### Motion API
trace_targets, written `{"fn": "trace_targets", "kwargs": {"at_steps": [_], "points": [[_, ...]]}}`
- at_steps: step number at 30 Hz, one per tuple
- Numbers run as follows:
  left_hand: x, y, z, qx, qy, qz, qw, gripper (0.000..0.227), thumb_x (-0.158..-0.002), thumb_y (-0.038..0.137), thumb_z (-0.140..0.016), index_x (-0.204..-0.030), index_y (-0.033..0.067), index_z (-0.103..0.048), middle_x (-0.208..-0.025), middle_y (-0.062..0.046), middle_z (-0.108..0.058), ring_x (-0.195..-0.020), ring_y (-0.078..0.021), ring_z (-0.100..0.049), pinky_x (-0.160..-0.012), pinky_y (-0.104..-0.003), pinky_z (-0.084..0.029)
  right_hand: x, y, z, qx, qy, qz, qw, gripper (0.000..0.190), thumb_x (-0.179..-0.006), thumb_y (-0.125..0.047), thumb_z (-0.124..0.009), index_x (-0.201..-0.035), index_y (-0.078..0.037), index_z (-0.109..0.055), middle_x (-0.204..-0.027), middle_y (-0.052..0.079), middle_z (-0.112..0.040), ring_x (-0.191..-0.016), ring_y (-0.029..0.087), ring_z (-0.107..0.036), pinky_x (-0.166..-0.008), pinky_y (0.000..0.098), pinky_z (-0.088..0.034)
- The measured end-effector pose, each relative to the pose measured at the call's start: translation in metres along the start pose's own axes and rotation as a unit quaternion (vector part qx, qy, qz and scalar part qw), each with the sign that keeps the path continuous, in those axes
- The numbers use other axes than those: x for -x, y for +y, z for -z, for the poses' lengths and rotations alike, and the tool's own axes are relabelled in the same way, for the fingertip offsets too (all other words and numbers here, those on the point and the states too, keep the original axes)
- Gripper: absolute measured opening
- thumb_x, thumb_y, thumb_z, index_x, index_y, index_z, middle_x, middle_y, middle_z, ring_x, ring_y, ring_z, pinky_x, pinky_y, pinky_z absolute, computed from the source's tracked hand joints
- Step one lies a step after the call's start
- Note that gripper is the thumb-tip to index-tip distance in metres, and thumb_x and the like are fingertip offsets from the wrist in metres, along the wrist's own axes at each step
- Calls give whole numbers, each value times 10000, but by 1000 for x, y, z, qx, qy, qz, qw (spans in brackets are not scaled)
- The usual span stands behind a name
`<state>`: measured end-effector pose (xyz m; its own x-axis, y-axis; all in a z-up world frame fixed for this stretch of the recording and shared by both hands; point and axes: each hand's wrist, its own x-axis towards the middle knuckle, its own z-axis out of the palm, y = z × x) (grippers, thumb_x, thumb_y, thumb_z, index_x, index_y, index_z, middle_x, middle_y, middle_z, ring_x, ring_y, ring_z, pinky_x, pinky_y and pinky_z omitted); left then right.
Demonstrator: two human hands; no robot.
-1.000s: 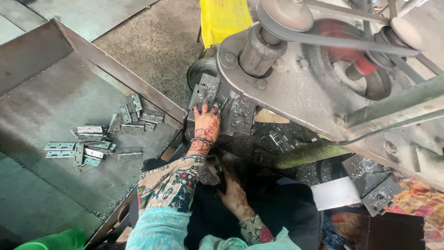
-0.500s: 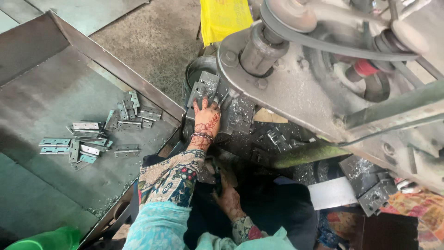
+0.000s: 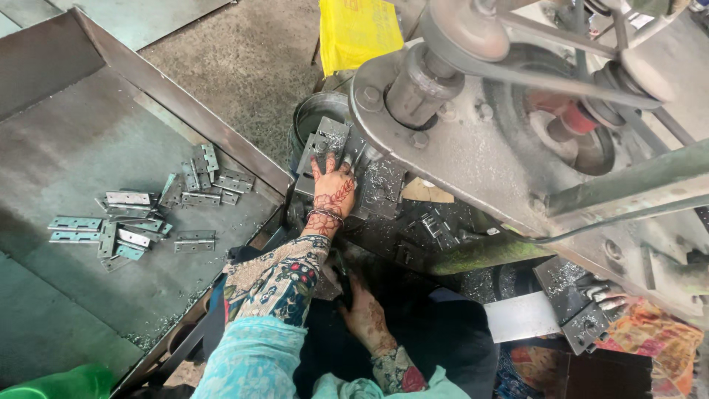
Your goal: The person sits on the floor and repeatedly places small metal brackets into a press machine, activates the press, and removes the processed pieces. The finished brackets are placed into a metal bin beside the machine.
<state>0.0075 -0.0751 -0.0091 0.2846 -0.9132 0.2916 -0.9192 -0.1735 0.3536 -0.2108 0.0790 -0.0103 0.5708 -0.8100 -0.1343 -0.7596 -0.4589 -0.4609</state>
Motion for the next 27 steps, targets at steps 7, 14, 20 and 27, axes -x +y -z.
{"fn": "trace_targets", "kwargs": {"at_steps": [7, 14, 20, 27], "points": [[5, -6, -3, 4, 11, -14, 1000, 424, -921, 194, -517, -1306, 156, -690, -1402, -16, -626, -1468, -352, -382, -1203, -692, -83, -1, 19, -17, -22, -16, -15, 1000, 863, -817, -190, -779, -1541, -103, -318, -1479, 228, -515, -1263, 423, -563, -1012, 468, -501], [1, -7, -8, 3, 38, -13, 999, 474, -947, 169, -493, -1397, 175, -643, -1447, -13, -599, -1455, -371, -388, -1205, -712, -62, -10, 0, 15, 20, -105, -92, 990, 835, -894, -264, -716, -1587, -141, -265, -1342, 225, -614, -1226, 396, -611, -1003, 469, -525], [-1, -8, -6, -10, -8, -13, 1000, 467, -940, 176, -492, -1384, 149, -633, -1475, -14, -571, -1490, -356, -349, -1200, -709, -44, -3, 5, -6, -1, -86, -107, 991, 852, -862, -238, -734, -1578, -166, -278, -1429, 184, -566, -1256, 377, -605, -1023, 444, -527], [0, -7, 2, 1, -6, -9, 1000, 431, -934, 163, -503, -1328, 139, -676, -1456, -19, -592, -1491, -358, -349, -1205, -704, -48, -2, 10, -10, -1, -60, -76, 995, 853, -850, -230, -760, -1560, -136, -296, -1475, 190, -518, -1287, 388, -564, -1036, 458, -499]]}}
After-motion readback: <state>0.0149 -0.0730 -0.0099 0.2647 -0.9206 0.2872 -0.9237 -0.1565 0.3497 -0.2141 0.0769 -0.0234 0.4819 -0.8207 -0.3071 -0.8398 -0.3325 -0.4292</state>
